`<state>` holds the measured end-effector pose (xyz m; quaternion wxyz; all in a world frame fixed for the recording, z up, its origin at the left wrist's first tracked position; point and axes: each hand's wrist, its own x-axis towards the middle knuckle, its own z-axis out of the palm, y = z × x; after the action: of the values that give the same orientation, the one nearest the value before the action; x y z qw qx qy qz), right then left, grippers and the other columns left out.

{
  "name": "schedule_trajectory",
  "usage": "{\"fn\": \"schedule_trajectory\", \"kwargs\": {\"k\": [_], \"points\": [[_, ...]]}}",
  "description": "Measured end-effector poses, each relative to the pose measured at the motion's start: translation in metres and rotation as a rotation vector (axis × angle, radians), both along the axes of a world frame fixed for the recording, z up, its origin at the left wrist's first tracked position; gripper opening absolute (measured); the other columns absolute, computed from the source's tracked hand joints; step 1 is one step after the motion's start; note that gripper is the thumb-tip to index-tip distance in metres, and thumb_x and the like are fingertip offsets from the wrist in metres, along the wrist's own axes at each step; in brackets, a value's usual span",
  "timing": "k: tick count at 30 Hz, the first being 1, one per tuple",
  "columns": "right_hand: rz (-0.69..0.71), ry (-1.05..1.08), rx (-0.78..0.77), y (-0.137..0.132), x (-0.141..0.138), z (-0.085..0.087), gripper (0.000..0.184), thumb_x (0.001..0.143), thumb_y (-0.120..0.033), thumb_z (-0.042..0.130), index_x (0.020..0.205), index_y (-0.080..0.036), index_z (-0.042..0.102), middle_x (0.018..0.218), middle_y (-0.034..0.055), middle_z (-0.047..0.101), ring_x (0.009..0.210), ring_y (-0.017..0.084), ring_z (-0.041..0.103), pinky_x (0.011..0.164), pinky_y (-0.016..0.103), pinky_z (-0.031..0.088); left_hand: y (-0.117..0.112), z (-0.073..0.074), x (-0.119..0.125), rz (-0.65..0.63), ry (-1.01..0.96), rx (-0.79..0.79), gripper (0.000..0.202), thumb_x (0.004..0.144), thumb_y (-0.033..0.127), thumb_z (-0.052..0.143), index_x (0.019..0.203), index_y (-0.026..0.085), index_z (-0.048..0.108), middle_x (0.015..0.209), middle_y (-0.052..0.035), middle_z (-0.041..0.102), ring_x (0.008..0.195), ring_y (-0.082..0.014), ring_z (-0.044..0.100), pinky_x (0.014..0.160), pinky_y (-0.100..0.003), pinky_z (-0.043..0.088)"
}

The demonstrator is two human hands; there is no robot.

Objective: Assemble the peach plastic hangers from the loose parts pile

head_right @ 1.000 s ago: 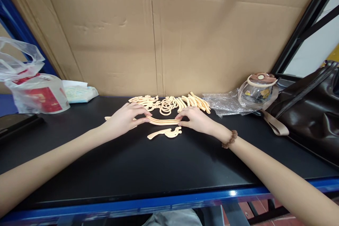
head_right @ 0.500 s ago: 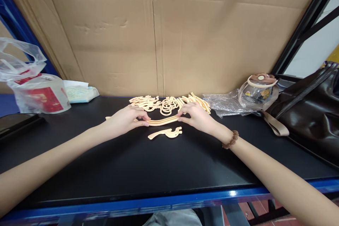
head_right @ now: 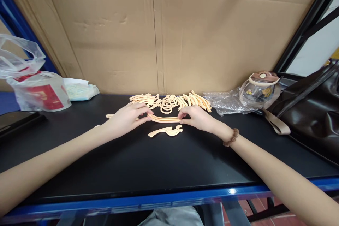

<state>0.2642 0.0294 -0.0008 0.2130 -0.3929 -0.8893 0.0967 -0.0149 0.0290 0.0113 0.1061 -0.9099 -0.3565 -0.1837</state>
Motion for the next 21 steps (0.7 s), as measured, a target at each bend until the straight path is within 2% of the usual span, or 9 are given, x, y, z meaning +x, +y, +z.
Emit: {"fn": "schedule_trajectory", "kwargs": {"k": [4, 7, 11, 14, 17, 21], "points": [[-0.066, -0.074, 0.166, -0.003, 0.001, 0.002, 0.021, 0.079, -0.02, 0.065, 0.1, -0.019, 0.063, 0.09, 0.003, 0.069, 0.089, 0.021, 0.063, 0.084, 0.039, 0.046, -0.004, 0.0, 0.002, -0.007, 0.024, -0.014, 0.024, 0.093, 0.029, 0.042, 0.098, 0.019, 0.064, 0.096, -0.0048, 0.065, 0.09, -0.0201, 0.061, 0.081, -0.034, 0.044], [-0.06, -0.155, 0.244, -0.004, 0.002, 0.005, 0.012, 0.081, -0.017, 0.062, 0.093, -0.018, 0.064, 0.092, 0.0048, 0.068, 0.09, 0.022, 0.06, 0.083, 0.04, 0.045, -0.004, -0.001, 0.002, -0.03, 0.031, -0.04, 0.022, 0.092, 0.028, 0.045, 0.099, 0.02, 0.064, 0.094, -0.0039, 0.065, 0.088, -0.0196, 0.061, 0.078, -0.032, 0.044], [-0.011, -0.128, 0.161, -0.005, 0.004, 0.008, 0.005, 0.082, -0.019, 0.061, 0.087, -0.02, 0.063, 0.091, 0.004, 0.067, 0.087, 0.02, 0.061, 0.076, 0.034, 0.047, 0.001, -0.005, -0.001, -0.046, 0.001, -0.088, 0.016, 0.088, 0.03, 0.055, 0.098, 0.022, 0.064, 0.094, -0.0028, 0.064, 0.09, -0.0202, 0.059, 0.077, -0.031, 0.044], [-0.017, -0.067, 0.04, -0.006, 0.005, 0.009, 0.006, 0.081, -0.022, 0.063, 0.087, -0.021, 0.063, 0.089, 0.0015, 0.069, 0.084, 0.018, 0.064, 0.075, 0.031, 0.048, 0.003, -0.006, -0.003, -0.041, -0.023, -0.12, 0.014, 0.086, 0.029, 0.059, 0.098, 0.023, 0.063, 0.094, -0.0017, 0.063, 0.091, -0.02, 0.058, 0.078, -0.031, 0.044], [-0.017, -0.023, -0.078, -0.007, 0.004, 0.011, 0.009, 0.081, -0.027, 0.063, 0.089, -0.021, 0.064, 0.087, 0.0013, 0.071, 0.083, 0.017, 0.066, 0.076, 0.031, 0.049, 0.002, -0.006, -0.003, -0.016, -0.04, -0.148, 0.014, 0.084, 0.028, 0.062, 0.098, 0.024, 0.063, 0.094, -0.0012, 0.063, 0.09, -0.0202, 0.058, 0.078, -0.032, 0.043], [-0.008, 0.017, -0.129, -0.009, 0.002, 0.011, 0.009, 0.082, -0.027, 0.063, 0.087, -0.02, 0.064, 0.083, 0.0015, 0.071, 0.079, 0.017, 0.067, 0.075, 0.032, 0.05, -0.003, -0.005, -0.001, -0.017, -0.067, -0.148, 0.012, 0.084, 0.025, 0.062, 0.095, 0.023, 0.063, 0.09, -0.0007, 0.064, 0.087, -0.0194, 0.058, 0.076, -0.031, 0.043]]}}
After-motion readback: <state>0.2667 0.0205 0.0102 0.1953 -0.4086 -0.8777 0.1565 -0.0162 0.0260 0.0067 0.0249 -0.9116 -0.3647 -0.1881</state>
